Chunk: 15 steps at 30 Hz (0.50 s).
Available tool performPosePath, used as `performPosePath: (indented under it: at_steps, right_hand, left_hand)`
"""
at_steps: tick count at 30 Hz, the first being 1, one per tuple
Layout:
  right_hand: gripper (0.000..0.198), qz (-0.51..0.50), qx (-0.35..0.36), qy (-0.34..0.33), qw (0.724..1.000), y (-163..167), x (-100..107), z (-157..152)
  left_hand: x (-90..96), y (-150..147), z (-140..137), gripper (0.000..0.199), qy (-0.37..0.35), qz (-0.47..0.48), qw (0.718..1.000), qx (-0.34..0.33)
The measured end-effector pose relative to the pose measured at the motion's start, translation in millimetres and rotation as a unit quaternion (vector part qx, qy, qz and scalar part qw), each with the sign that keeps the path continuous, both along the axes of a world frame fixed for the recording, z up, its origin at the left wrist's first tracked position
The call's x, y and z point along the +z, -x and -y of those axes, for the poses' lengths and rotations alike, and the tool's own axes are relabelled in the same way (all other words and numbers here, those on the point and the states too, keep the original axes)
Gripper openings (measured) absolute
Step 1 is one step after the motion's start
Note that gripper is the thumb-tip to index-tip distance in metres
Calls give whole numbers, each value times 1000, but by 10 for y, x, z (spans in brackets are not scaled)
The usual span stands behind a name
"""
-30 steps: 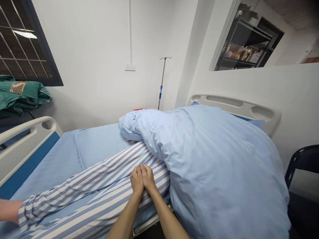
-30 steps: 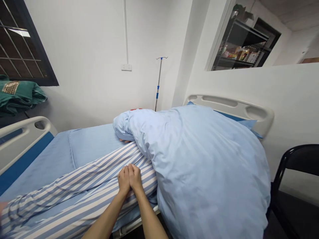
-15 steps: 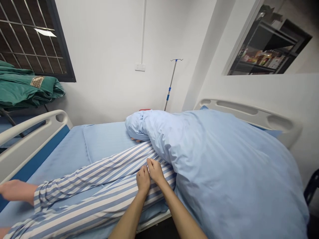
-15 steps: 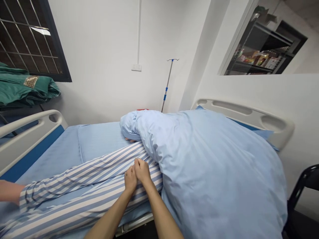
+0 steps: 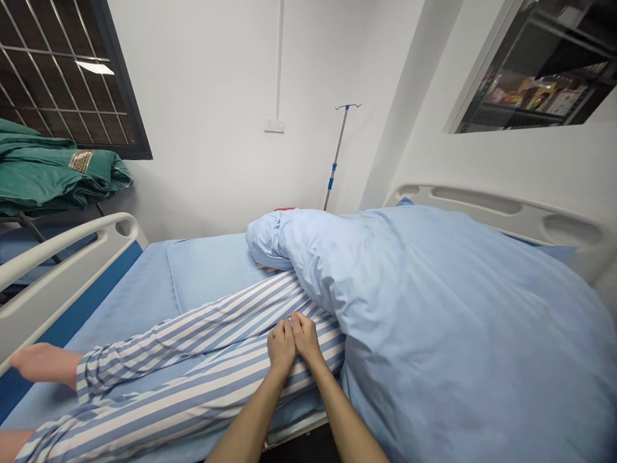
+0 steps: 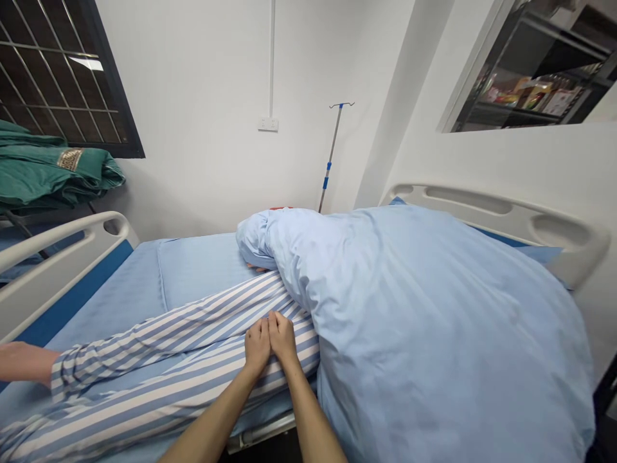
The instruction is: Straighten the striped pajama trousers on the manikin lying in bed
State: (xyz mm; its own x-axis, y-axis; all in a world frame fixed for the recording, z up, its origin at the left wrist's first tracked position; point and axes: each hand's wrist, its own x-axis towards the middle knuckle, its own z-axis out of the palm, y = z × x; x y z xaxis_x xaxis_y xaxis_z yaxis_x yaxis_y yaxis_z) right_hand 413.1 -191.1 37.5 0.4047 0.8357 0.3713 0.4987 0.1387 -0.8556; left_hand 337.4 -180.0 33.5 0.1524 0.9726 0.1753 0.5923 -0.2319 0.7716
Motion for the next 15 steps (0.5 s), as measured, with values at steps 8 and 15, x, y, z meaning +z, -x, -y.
performPosePath:
  at_steps: [8, 15]
  right_hand:
    - [35, -37, -8, -35, 999, -38, 17, -19]
    - [37, -95, 12, -45, 994, -88, 36, -17]
  left_hand:
    - [120, -46, -30, 33, 45, 25, 998, -23]
    - [288, -295, -131, 30, 86, 301, 949, 36]
